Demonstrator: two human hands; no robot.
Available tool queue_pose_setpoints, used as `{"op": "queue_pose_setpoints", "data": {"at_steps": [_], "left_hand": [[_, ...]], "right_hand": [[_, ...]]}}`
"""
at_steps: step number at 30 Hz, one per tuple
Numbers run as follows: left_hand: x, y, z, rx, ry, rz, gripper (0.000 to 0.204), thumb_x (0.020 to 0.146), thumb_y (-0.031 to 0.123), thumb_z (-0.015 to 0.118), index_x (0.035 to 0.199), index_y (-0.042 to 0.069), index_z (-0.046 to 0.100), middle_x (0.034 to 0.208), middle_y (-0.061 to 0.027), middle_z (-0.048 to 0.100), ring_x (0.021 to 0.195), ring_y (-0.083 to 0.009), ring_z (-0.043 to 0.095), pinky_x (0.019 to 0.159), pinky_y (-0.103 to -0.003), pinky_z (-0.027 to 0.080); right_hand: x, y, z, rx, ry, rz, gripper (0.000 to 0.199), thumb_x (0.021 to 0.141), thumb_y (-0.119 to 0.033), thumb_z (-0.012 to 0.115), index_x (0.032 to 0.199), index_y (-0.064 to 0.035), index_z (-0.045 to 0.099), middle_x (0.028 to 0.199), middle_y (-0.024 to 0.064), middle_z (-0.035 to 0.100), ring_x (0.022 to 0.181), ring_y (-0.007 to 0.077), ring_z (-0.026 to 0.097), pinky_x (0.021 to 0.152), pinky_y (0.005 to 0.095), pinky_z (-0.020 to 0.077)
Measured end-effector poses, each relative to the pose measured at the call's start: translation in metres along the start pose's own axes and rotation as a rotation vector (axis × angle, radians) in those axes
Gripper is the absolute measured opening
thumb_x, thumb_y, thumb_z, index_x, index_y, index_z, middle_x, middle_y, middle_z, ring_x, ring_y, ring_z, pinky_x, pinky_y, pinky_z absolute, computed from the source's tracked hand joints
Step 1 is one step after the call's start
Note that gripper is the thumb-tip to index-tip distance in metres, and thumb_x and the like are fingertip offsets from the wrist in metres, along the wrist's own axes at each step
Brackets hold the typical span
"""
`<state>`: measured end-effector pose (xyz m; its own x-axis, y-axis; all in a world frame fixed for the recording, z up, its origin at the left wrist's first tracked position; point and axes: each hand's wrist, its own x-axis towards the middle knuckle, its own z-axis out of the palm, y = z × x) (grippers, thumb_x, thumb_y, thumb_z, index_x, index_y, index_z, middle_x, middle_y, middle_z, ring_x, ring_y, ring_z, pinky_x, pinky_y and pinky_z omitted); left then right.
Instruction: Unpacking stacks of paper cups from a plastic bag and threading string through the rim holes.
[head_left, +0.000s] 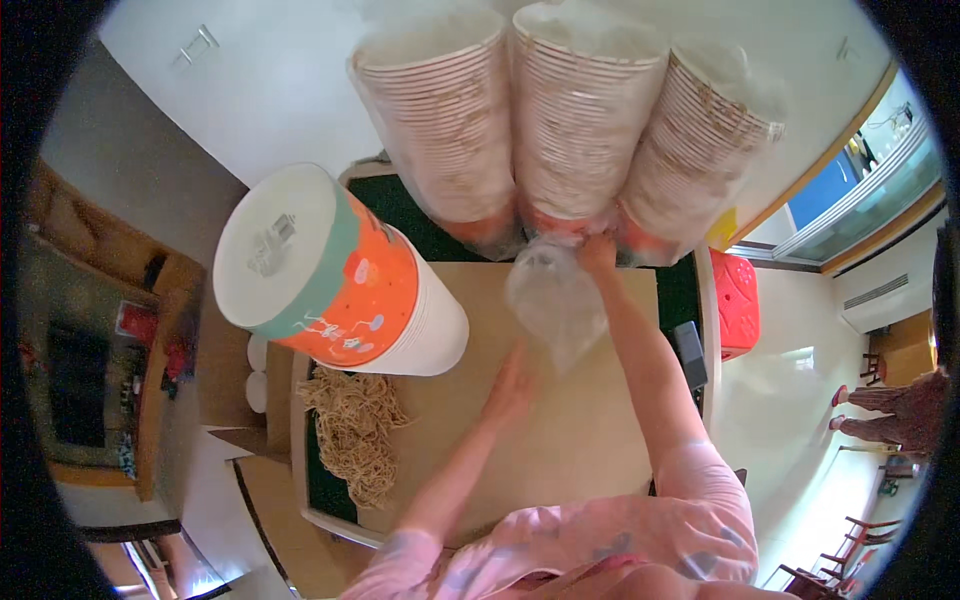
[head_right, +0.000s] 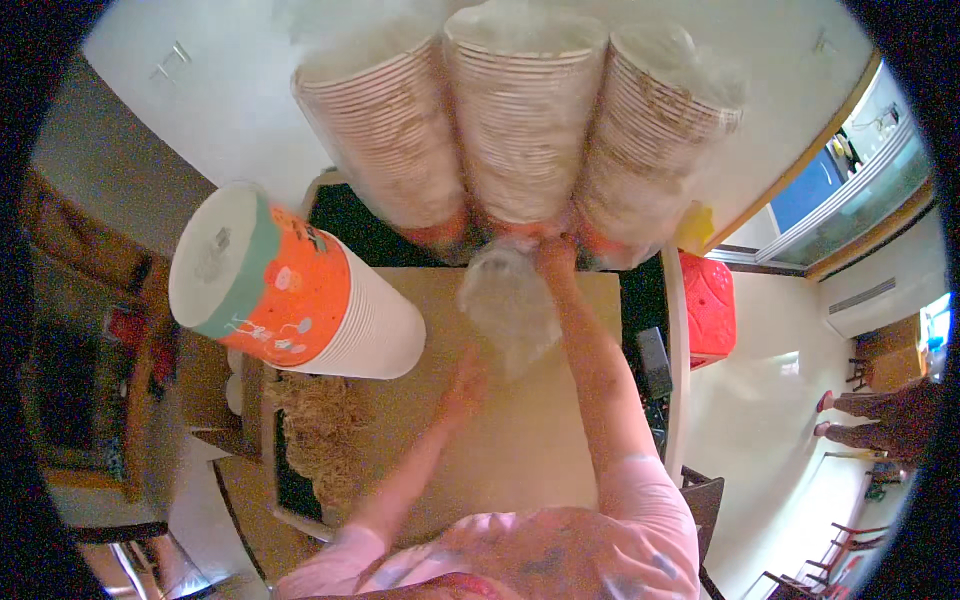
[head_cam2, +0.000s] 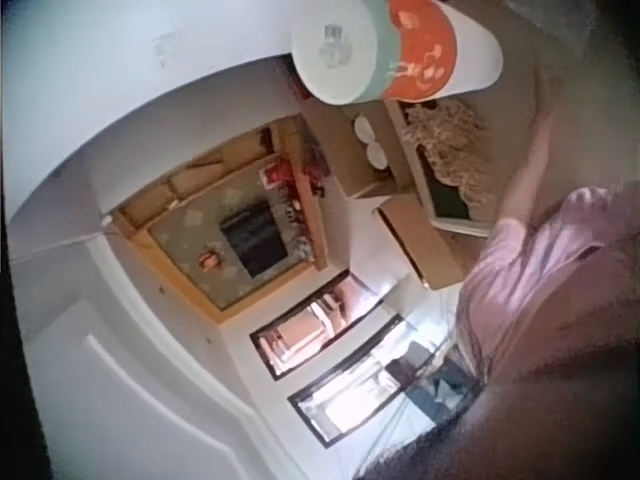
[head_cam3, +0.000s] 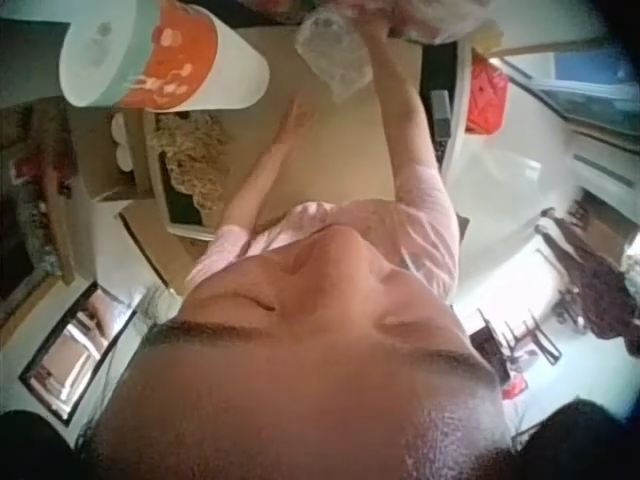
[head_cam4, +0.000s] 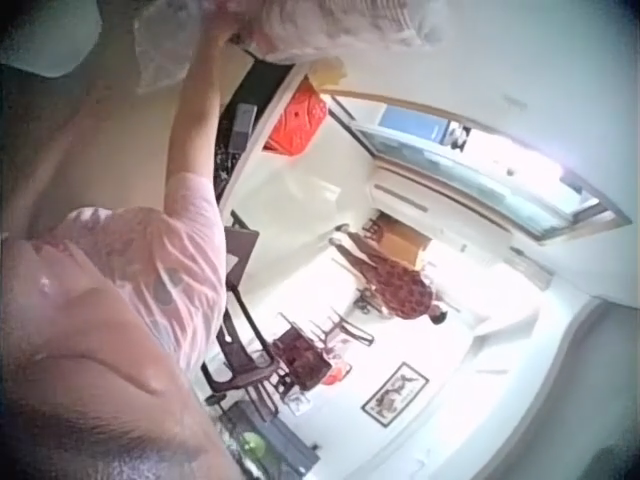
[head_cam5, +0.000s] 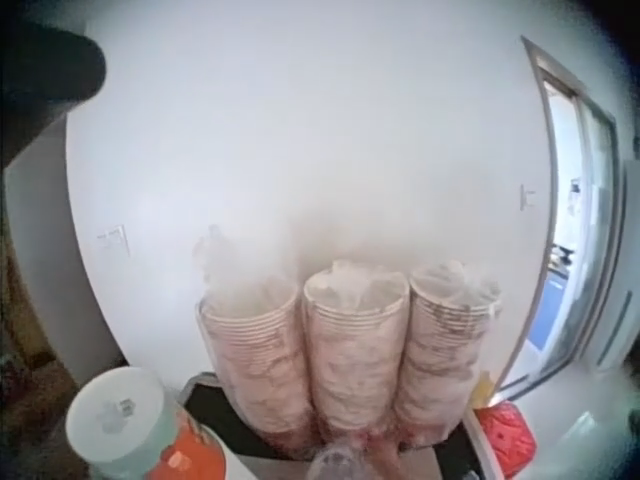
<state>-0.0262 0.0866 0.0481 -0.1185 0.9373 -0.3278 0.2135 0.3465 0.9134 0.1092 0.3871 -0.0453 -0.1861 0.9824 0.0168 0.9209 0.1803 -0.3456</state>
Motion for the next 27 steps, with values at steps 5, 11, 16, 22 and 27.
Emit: {"op": "queue_pose_setpoints", "data": {"at_steps": [5,11,16,22,27], "left_hand": [[0.124,0.110,0.152,0.023,-0.291,0.748,0.055,0.087,0.000,0.044,0.139,0.010,0.027,0.140,-0.0147,0.032,0.129,-0.0280,0.031,0.108,-0.035,0.022],[0.234,0.062,0.123,0.181,-0.144,0.550,0.047,0.090,0.012,0.045,0.135,0.008,0.034,0.135,-0.0140,0.040,0.126,-0.0281,0.035,0.104,-0.035,0.028],[0.230,0.110,0.149,-0.916,-0.203,-0.185,0.040,0.088,0.036,0.053,0.116,0.006,0.054,0.108,-0.0057,0.057,0.101,-0.0166,0.052,0.090,-0.032,0.041],[0.157,0.121,0.149,-0.328,-0.020,0.400,0.030,0.090,0.027,0.052,0.109,0.004,0.054,0.103,-0.0055,0.058,0.100,-0.0145,0.053,0.082,-0.028,0.044],[0.051,0.056,0.083,-0.035,-0.068,0.340,0.032,0.084,0.003,0.054,0.116,0.006,0.050,0.121,-0.0097,0.051,0.106,-0.0224,0.052,0.085,-0.028,0.044]], "right_hand": [[0.011,0.262,-0.041,-0.370,0.147,-0.072,0.033,0.082,-0.024,0.049,0.103,-0.0013,0.059,0.104,0.0232,0.057,0.099,0.0359,0.053,0.090,0.0441,0.0385],[-0.138,0.033,-0.147,0.461,0.242,-0.054,0.056,0.078,-0.003,0.053,0.131,-0.0033,0.036,0.134,0.0217,0.035,0.122,0.0359,0.035,0.097,0.0415,0.0357],[-0.142,0.040,-0.113,0.454,0.180,-0.091,0.056,0.082,-0.005,0.049,0.134,-0.0026,0.031,0.137,0.0244,0.029,0.125,0.0401,0.032,0.101,0.0415,0.0328],[0.004,0.204,0.017,0.621,0.275,-0.205,0.076,0.075,-0.025,0.064,0.137,-0.0030,0.025,0.136,0.0184,0.035,0.124,0.0346,0.034,0.104,0.0414,0.0263],[0.040,0.106,0.000,0.857,-0.056,-0.013,0.086,0.065,-0.023,0.068,0.137,-0.0037,0.025,0.138,0.0188,0.032,0.127,0.0333,0.031,0.106,0.0405,0.0259]]}}
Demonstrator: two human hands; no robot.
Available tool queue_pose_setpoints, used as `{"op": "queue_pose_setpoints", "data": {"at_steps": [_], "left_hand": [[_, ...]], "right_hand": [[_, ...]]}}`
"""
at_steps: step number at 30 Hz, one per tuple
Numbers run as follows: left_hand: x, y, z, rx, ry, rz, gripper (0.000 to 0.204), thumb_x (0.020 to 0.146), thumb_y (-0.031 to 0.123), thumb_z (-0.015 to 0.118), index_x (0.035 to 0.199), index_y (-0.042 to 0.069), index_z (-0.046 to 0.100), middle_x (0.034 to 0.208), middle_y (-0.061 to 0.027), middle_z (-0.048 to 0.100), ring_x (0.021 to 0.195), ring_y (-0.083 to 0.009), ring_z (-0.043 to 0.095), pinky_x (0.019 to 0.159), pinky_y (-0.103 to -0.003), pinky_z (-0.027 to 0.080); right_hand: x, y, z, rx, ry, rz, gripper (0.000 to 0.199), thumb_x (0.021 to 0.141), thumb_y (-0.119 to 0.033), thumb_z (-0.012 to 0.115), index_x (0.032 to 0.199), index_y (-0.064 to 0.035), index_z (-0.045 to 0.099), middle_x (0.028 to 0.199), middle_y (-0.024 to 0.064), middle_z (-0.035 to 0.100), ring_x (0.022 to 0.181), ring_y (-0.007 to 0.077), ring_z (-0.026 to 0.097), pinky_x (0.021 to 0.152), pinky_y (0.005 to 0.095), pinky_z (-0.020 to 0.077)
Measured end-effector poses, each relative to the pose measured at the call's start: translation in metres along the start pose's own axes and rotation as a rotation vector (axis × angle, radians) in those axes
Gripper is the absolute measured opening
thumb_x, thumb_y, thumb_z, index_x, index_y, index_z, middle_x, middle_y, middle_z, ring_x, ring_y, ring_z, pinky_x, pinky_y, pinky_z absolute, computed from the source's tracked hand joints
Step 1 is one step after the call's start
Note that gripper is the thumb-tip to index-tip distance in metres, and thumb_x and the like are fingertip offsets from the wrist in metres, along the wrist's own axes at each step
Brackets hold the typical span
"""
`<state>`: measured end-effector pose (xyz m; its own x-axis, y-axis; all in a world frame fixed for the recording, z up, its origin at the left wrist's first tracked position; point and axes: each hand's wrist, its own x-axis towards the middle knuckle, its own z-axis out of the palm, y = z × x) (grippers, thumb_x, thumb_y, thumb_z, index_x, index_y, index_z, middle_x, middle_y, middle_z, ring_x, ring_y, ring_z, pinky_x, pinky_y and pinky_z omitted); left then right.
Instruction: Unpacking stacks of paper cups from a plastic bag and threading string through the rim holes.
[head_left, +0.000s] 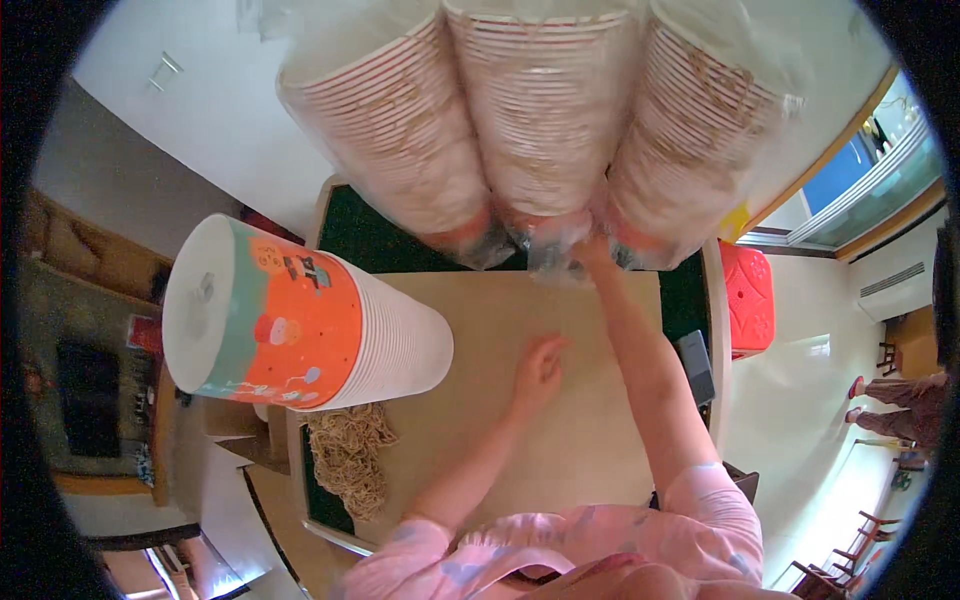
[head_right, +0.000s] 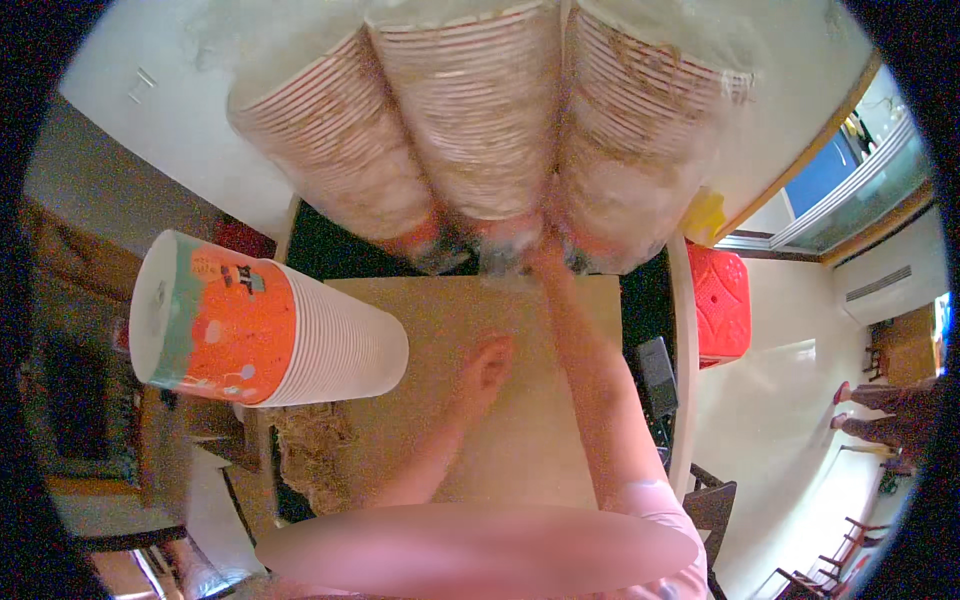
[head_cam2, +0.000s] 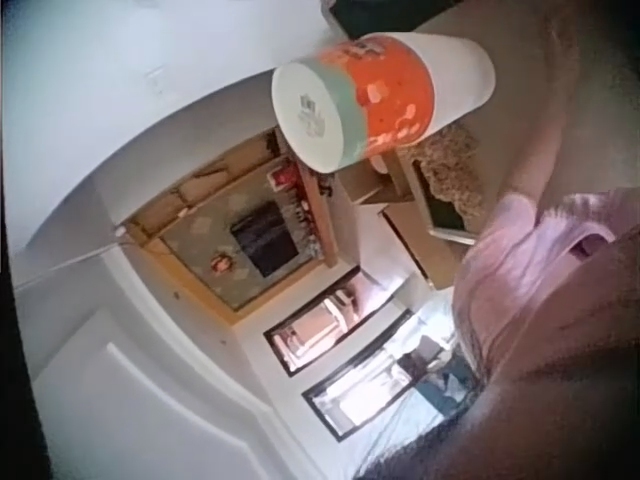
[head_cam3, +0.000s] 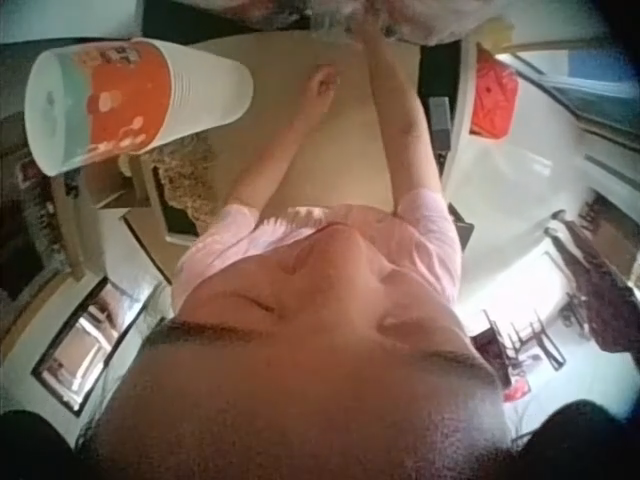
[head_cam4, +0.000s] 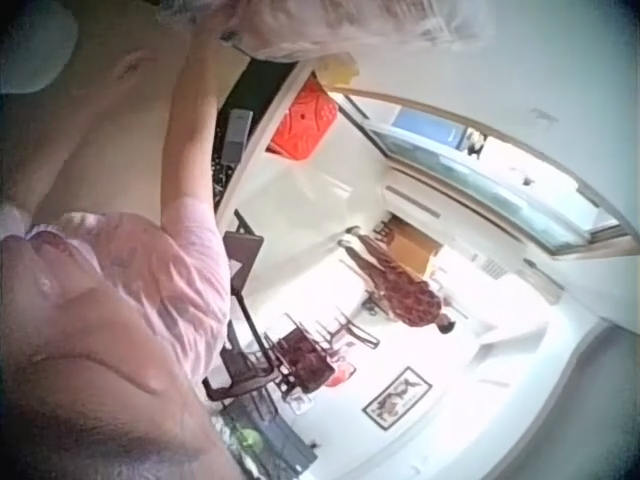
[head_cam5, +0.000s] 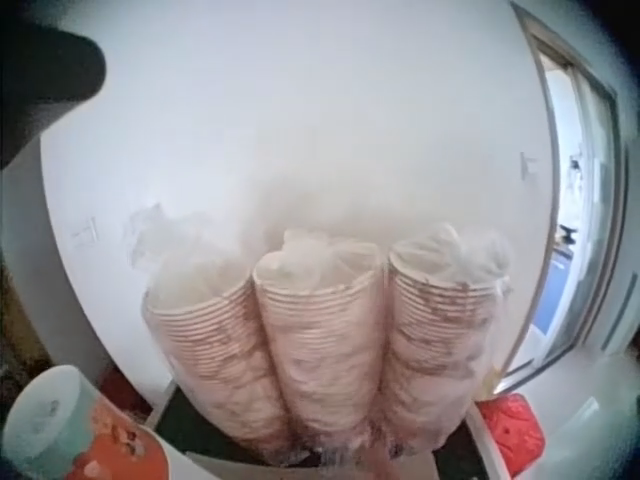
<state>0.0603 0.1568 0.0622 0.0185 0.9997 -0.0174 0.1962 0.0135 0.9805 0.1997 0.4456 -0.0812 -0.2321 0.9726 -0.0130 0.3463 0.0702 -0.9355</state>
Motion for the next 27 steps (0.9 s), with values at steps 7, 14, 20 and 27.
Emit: {"op": "queue_pose_setpoints", "data": {"at_steps": [7,14,20,27], "left_hand": [[0.059,0.000,0.023,0.333,0.081,0.361,0.055,0.082,0.006,0.056,0.133,0.008,0.036,0.135,-0.0168,0.037,0.123,-0.0331,0.037,0.101,-0.040,0.032],[0.155,-0.045,0.030,0.375,0.026,0.191,0.051,0.084,0.019,0.053,0.130,0.003,0.038,0.126,-0.0221,0.045,0.118,-0.0357,0.043,0.099,-0.039,0.034],[0.149,-0.031,0.026,-0.140,0.019,-0.082,0.044,0.085,0.022,0.054,0.124,0.003,0.046,0.124,-0.0220,0.048,0.117,-0.0346,0.044,0.100,-0.038,0.033],[0.023,0.011,0.029,0.230,0.069,0.206,0.027,0.087,0.014,0.055,0.114,0.010,0.058,0.138,-0.0166,0.035,0.128,-0.0305,0.031,0.105,-0.040,0.027]], "right_hand": [[-0.061,-0.062,-0.034,-0.598,0.057,0.235,0.076,0.067,-0.018,0.066,0.135,-0.0064,0.031,0.128,0.0207,0.044,0.121,0.0343,0.038,0.100,0.0414,0.0331],[-0.170,-0.152,-0.029,-0.308,0.423,-0.215,0.046,0.078,-0.005,0.053,0.124,-0.0039,0.045,0.118,0.0227,0.049,0.107,0.0392,0.048,0.089,0.0439,0.0413],[-0.173,-0.134,0.013,-0.351,0.192,-0.203,0.059,0.081,-0.006,0.050,0.136,-0.0060,0.028,0.130,0.0261,0.040,0.116,0.0429,0.042,0.091,0.0448,0.0405],[-0.071,0.001,-0.059,-0.851,0.068,-0.156,0.055,0.074,-0.021,0.062,0.122,-0.0016,0.043,0.118,0.0244,0.048,0.116,0.0355,0.043,0.097,0.0428,0.0359]]}}
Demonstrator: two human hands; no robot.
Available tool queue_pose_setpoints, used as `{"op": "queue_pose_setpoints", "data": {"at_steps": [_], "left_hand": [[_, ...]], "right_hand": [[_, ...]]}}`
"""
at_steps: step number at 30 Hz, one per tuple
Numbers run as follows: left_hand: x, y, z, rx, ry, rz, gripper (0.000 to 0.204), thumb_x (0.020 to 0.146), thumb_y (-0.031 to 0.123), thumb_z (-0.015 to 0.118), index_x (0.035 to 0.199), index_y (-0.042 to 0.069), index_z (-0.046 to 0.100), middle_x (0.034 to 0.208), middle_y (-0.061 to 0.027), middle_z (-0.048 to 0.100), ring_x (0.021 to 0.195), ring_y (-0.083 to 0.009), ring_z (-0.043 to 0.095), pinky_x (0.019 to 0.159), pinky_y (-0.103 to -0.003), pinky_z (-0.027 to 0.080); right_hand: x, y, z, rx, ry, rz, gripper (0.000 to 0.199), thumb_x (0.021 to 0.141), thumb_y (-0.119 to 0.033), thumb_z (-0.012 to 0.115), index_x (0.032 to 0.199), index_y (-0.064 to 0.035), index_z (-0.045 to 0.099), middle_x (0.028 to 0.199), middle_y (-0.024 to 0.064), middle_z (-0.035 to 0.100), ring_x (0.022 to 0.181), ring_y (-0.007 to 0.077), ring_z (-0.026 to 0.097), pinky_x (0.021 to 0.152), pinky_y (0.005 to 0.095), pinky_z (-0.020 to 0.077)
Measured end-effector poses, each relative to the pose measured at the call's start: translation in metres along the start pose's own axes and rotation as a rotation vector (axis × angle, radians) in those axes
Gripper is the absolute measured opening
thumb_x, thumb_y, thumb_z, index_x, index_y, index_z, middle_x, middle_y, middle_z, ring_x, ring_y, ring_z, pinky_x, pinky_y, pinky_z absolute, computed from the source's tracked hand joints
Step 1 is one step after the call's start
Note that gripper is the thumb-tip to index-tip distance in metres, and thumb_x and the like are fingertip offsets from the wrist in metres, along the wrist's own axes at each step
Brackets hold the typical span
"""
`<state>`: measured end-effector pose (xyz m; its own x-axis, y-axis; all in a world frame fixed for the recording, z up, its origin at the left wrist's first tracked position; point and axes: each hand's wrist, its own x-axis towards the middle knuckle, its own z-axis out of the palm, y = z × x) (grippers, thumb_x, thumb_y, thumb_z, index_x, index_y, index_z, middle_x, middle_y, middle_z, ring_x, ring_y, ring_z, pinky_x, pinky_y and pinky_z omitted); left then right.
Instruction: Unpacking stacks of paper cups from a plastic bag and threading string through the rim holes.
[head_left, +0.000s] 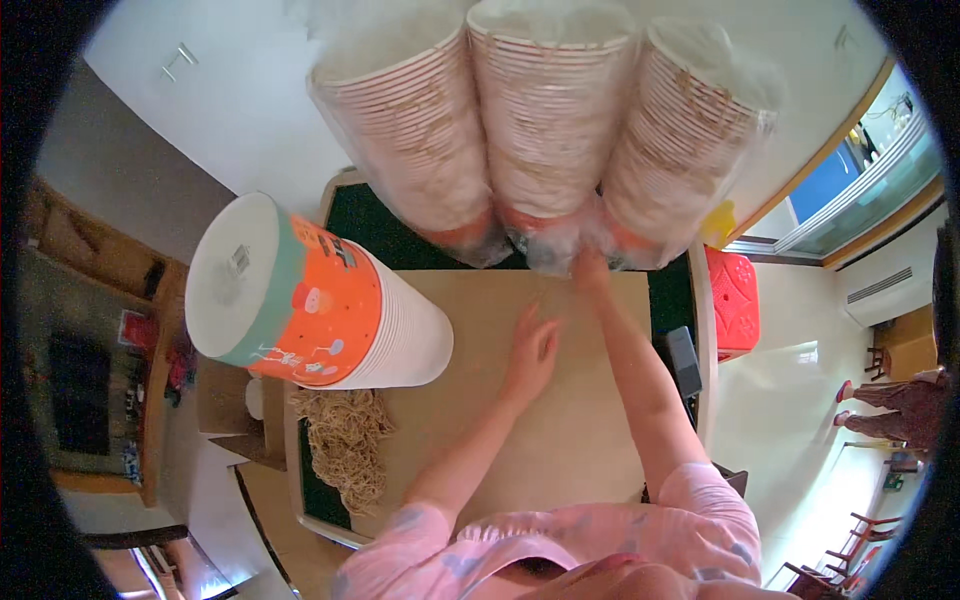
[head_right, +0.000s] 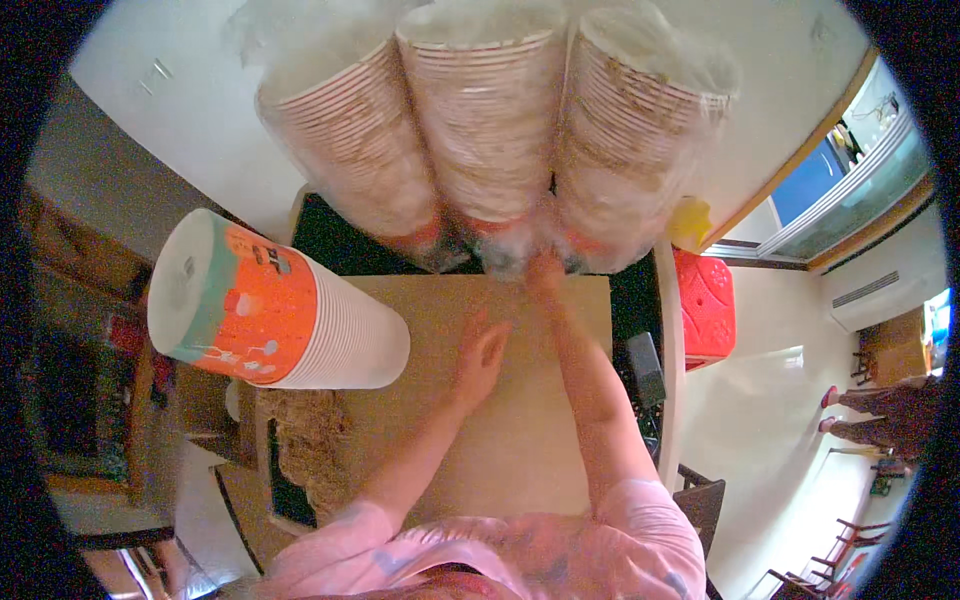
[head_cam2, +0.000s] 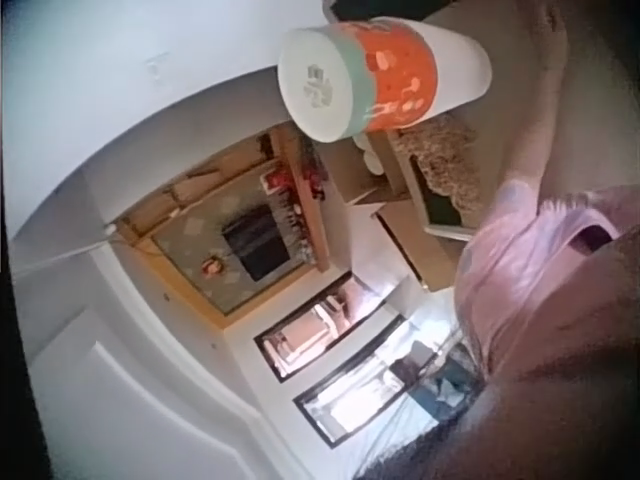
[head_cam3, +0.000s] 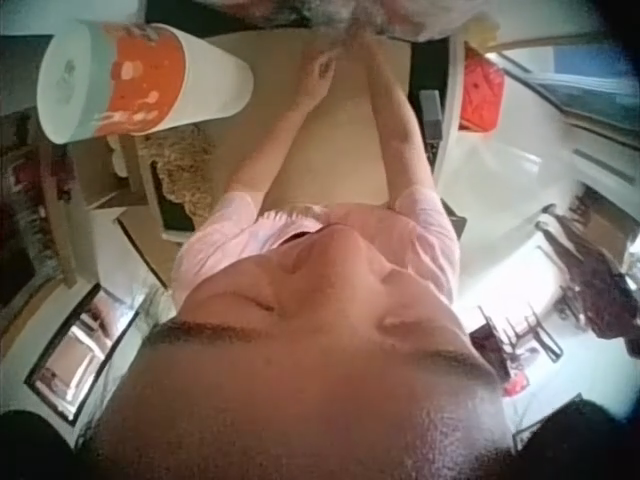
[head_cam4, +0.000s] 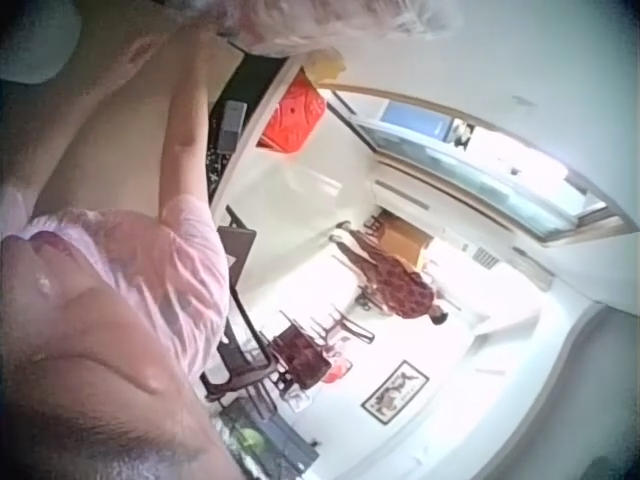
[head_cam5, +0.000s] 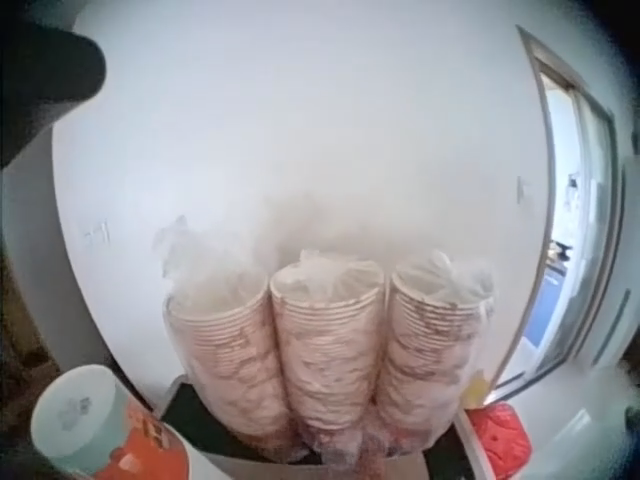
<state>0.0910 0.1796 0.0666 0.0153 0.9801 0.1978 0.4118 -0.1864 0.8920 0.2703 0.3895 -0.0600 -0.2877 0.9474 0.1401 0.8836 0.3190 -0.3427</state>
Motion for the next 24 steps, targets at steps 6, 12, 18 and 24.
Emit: {"op": "queue_pose_setpoints", "data": {"at_steps": [6,12,18,24], "left_hand": [[-0.147,-0.033,-0.083,0.181,0.109,-0.100,0.015,0.080,0.002,0.056,0.092,0.008,0.063,0.117,-0.0179,0.053,0.116,-0.0331,0.046,0.098,-0.042,0.034],[-0.176,-0.022,-0.109,0.052,0.169,-0.291,0.014,0.081,-0.001,0.055,0.092,0.006,0.060,0.109,-0.0137,0.052,0.101,-0.0265,0.054,0.074,-0.031,0.050],[-0.173,0.000,-0.131,0.095,0.219,-0.204,0.012,0.081,-0.001,0.056,0.092,0.004,0.058,0.104,-0.0124,0.052,0.092,-0.0248,0.055,0.068,-0.029,0.050],[-0.193,-0.006,-0.140,0.234,0.183,-0.296,0.010,0.082,0.000,0.055,0.091,0.004,0.058,0.099,-0.0103,0.054,0.086,-0.0237,0.056,0.067,-0.029,0.048]], "right_hand": [[-0.049,-0.154,-0.100,0.365,0.012,0.262,0.057,0.072,-0.013,0.062,0.126,-0.0067,0.042,0.108,0.0261,0.052,0.107,0.0375,0.048,0.089,0.0445,0.0409],[-0.087,-0.146,-0.118,0.156,0.392,0.222,0.068,0.067,-0.008,0.068,0.129,-0.0124,0.040,0.114,0.0236,0.047,0.106,0.0400,0.046,0.087,0.0455,0.0399],[-0.100,-0.129,-0.054,0.476,0.332,0.413,0.072,0.070,-0.007,0.065,0.134,-0.0071,0.032,0.128,0.0266,0.037,0.120,0.0420,0.035,0.100,0.0450,0.0314],[-0.016,-0.152,-0.032,0.466,0.553,0.091,0.063,0.078,-0.007,0.055,0.134,0.0025,0.028,0.132,0.0273,0.035,0.123,0.0421,0.032,0.104,0.0432,0.0268]]}}
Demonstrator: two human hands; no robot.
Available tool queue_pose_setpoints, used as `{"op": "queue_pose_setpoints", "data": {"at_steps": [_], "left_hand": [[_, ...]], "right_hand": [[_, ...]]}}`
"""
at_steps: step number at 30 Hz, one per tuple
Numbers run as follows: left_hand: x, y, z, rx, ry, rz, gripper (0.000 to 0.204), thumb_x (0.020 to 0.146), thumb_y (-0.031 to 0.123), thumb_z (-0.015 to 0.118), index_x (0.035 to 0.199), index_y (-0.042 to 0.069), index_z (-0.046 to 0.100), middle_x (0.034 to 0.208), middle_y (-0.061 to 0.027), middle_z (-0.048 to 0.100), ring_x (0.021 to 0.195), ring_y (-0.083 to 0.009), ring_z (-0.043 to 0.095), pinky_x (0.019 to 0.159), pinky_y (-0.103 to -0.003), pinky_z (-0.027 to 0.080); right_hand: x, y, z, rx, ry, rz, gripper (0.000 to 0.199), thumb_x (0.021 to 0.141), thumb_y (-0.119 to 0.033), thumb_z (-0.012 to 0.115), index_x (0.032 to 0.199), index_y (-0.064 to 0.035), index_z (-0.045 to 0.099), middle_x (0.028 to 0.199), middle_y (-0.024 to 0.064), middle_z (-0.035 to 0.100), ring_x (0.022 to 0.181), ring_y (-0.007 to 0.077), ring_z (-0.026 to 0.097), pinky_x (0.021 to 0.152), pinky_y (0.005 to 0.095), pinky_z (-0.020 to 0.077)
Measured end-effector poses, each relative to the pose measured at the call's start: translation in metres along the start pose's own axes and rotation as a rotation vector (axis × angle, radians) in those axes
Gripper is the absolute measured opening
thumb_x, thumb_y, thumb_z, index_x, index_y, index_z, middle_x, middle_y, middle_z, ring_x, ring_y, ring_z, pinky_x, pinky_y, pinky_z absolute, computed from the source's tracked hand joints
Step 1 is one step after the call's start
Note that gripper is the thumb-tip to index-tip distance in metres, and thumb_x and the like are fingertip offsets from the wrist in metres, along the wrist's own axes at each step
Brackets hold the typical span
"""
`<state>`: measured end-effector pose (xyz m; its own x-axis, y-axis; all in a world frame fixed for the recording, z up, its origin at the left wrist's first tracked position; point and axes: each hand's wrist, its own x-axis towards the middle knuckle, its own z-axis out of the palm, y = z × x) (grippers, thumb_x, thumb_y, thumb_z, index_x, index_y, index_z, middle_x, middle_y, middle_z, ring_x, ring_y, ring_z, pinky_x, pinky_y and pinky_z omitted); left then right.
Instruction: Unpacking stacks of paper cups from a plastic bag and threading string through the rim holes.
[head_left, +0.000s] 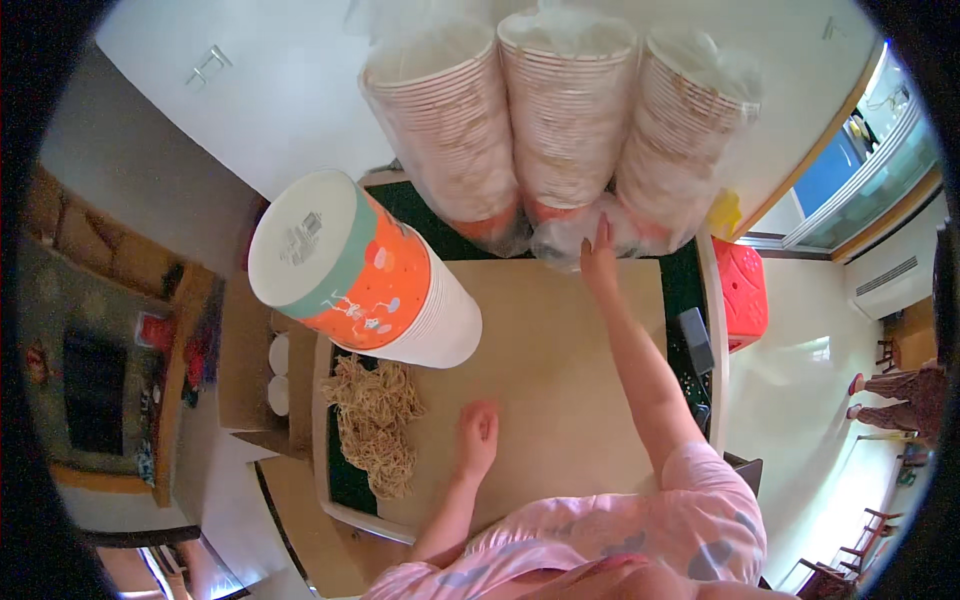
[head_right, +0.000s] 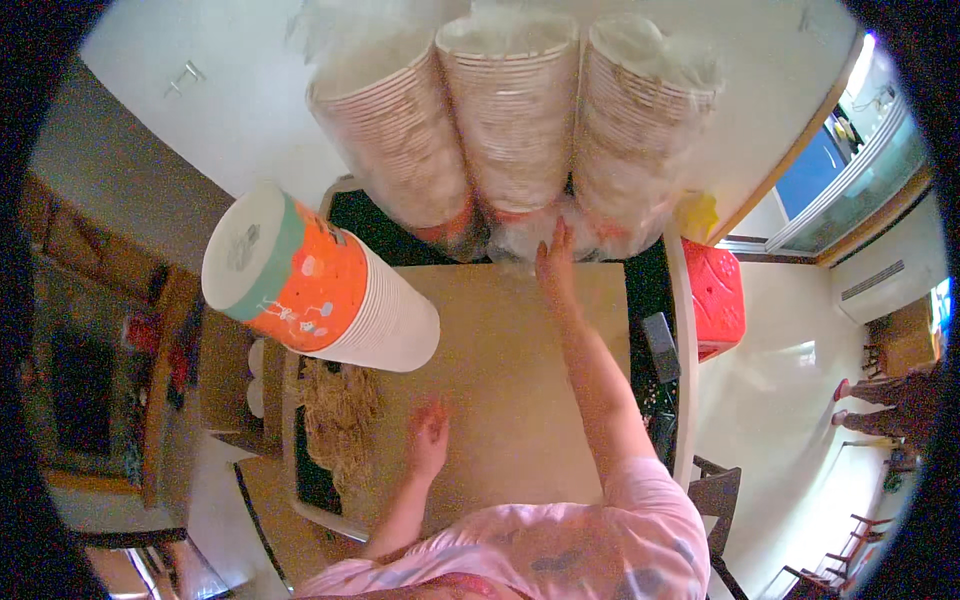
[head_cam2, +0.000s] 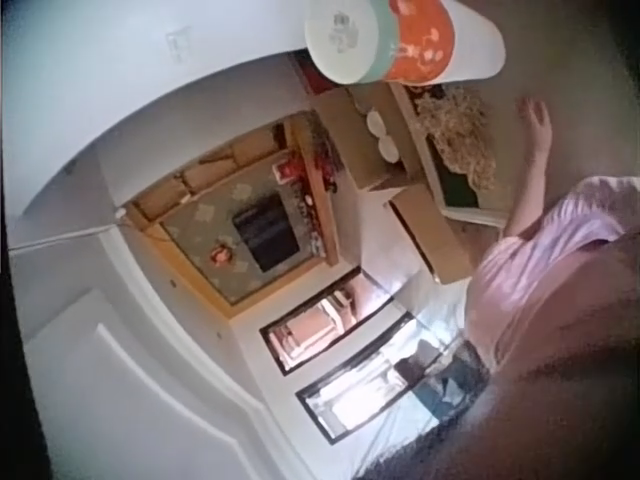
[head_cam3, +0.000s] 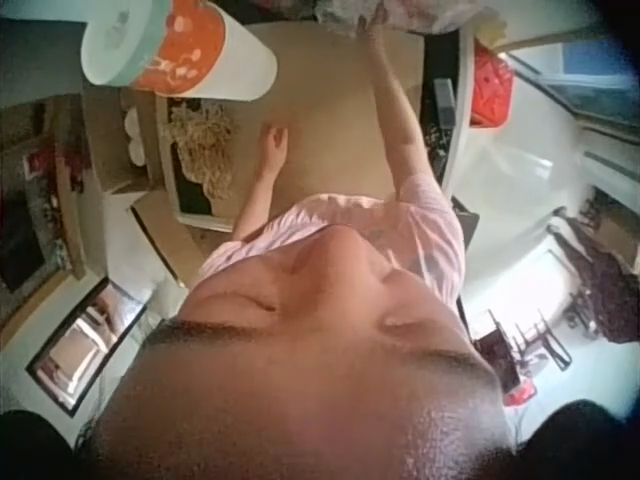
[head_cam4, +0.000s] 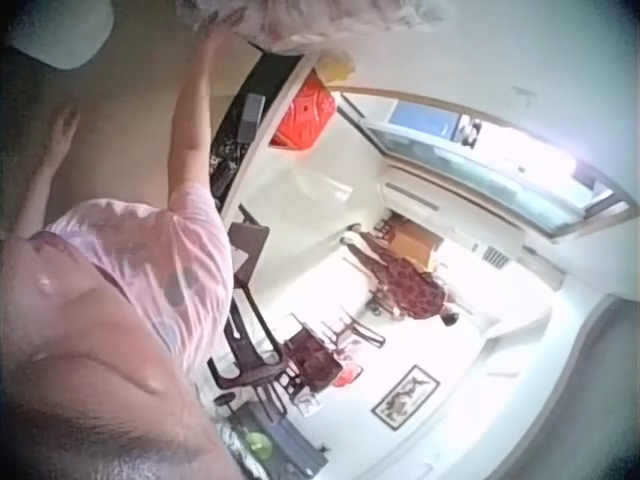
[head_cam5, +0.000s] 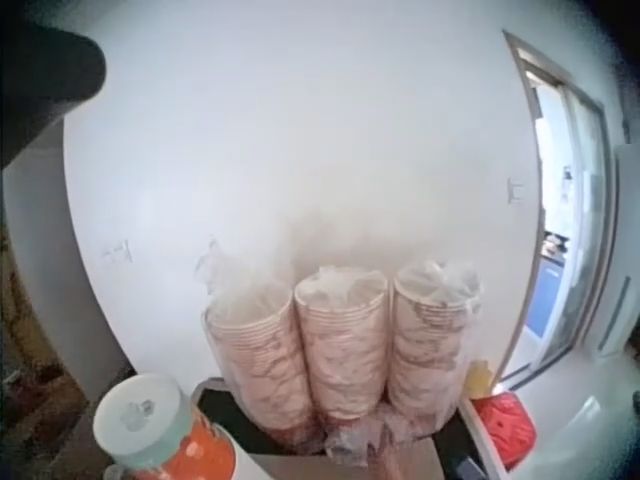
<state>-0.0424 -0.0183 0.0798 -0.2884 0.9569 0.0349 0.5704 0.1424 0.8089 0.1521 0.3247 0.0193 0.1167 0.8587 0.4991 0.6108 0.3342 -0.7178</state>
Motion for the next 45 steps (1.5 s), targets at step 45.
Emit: {"op": "queue_pose_setpoints", "data": {"at_steps": [45], "left_hand": [[0.202,0.068,0.163,-0.013,-0.122,0.481,0.049,0.075,-0.002,0.051,0.124,0.002,0.044,0.130,-0.0193,0.041,0.121,-0.0362,0.038,0.102,-0.041,0.031]], "right_hand": [[0.069,0.203,0.043,-0.059,-0.107,0.117,0.040,0.070,-0.012,0.057,0.108,0.0005,0.051,0.106,0.0211,0.056,0.103,0.0374,0.051,0.090,0.0429,0.0394]]}}
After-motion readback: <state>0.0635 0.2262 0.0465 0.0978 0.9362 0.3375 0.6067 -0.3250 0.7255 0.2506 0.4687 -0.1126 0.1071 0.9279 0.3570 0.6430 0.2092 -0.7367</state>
